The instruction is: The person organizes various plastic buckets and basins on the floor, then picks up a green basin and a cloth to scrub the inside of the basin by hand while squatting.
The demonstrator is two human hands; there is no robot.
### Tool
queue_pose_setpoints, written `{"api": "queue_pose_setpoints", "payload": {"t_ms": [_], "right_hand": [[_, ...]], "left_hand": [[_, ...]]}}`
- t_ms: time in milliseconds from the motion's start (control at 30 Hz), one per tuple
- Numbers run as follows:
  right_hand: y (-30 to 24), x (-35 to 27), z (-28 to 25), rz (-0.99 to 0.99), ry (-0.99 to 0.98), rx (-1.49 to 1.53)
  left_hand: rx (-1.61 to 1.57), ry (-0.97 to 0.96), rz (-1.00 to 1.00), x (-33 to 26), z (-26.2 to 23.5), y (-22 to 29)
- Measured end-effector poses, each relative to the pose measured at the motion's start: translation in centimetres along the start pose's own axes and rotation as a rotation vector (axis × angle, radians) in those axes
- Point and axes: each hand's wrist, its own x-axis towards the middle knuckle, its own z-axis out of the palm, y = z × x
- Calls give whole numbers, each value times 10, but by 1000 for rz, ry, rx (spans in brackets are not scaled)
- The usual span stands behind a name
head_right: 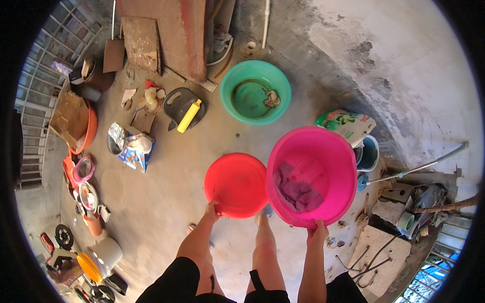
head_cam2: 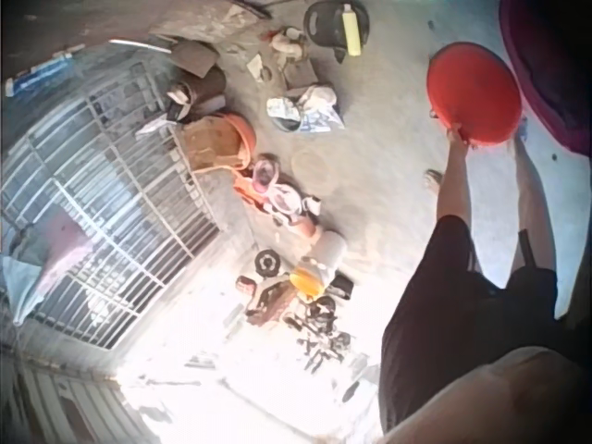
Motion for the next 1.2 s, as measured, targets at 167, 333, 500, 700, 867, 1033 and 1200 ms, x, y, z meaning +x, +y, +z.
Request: {"api": "queue_pose_setpoints", "payload": {"t_ms": [167,333,500,700,867,1033,1200], "right_hand": [[20,-19,22,38,-58,3],[60,-27,76,135,-403,-80],[120,-49,192,224,-601,-266],[215,-55,323,88,-444,-606],[289,-79,346,-131,-410,-778],[358,-77,335,-100,-484,-939],[397,-86,310,385,-1108,-1104]], "left_hand": [[-56,70,-131,-16,-46,-29],[108,-53,-61,-48,-72,-33],[-9,105,32,-85,-96,-36],[-199,93,94,-126,-105,-50],[-318,74,176,-155,-109,-50],[-380,85,215,-168,-103,-34],[-396,75,263,-165,-98,-19]]}}
